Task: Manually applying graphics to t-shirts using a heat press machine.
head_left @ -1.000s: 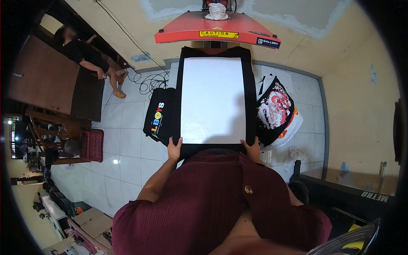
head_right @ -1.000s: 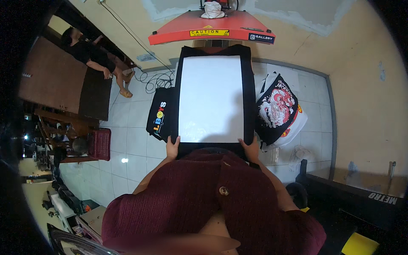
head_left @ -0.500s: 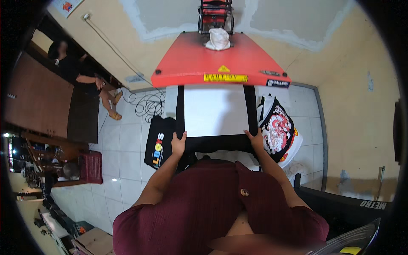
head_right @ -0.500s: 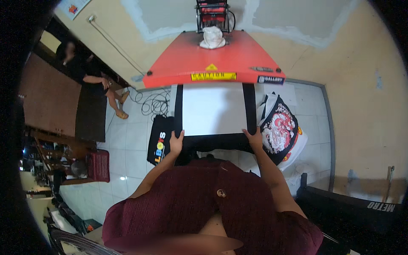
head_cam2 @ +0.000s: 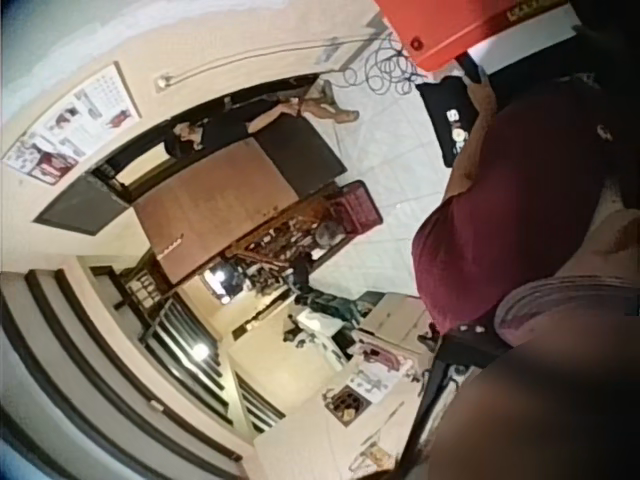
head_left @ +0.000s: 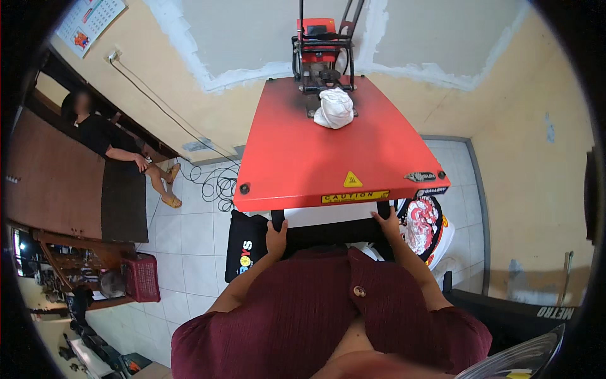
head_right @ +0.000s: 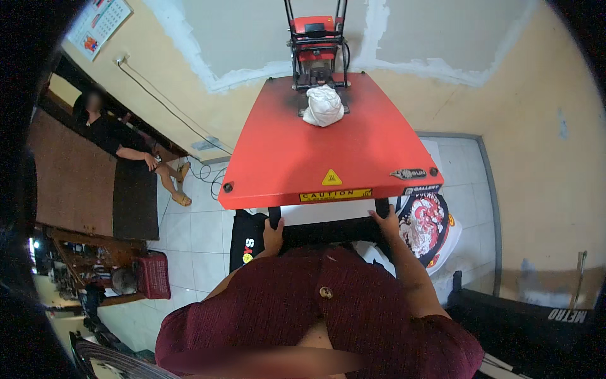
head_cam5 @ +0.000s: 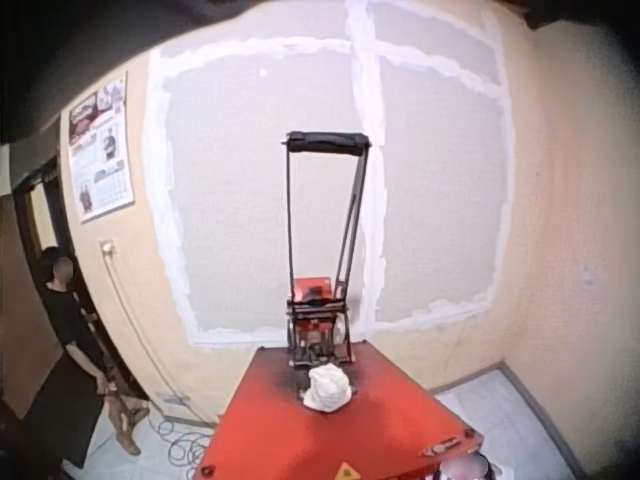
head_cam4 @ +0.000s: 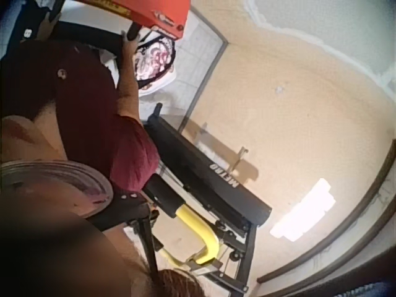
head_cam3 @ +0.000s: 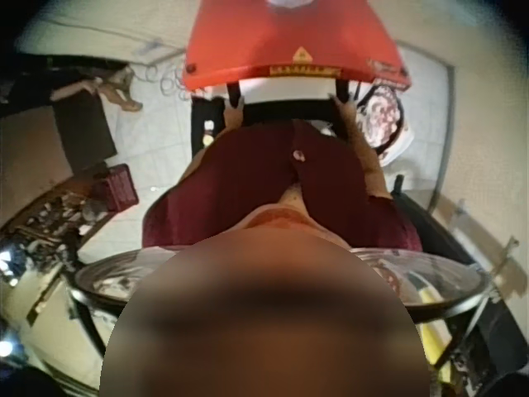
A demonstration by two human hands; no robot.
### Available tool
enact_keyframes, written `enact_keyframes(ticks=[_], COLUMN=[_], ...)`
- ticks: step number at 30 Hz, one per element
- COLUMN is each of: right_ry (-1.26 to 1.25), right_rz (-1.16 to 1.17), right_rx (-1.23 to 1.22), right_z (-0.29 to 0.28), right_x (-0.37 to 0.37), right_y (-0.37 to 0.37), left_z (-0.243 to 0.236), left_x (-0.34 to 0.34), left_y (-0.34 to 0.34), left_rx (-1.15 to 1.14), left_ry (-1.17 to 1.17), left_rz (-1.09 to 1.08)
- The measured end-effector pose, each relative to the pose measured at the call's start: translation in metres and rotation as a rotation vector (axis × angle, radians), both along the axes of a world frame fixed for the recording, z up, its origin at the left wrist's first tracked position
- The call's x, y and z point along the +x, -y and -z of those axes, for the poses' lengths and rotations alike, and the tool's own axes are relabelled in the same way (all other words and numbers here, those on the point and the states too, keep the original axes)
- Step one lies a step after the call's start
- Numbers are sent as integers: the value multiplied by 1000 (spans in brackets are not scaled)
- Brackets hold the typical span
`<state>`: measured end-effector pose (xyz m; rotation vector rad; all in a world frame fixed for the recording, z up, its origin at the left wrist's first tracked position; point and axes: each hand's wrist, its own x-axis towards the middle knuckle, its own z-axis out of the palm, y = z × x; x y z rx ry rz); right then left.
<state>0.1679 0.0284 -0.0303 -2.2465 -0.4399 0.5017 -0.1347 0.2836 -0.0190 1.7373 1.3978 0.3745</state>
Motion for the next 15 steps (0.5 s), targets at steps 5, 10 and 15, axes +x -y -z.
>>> enact_keyframes(ticks=[5,10,15], right_ry=[137,27,-101], right_rz=[-10,-45,-259], right_rx=[109,-53,-97], right_z=[0,29,7], right_x=[1,19,33], right_y=[-12,-5,-1], left_z=[24,11,18], left_x=[1,7,4], left_y=[-11,-9,-10], left_rx=[28,53,59], left_ry=[-18,50,-26], left_rz=[-49,-39,-47])
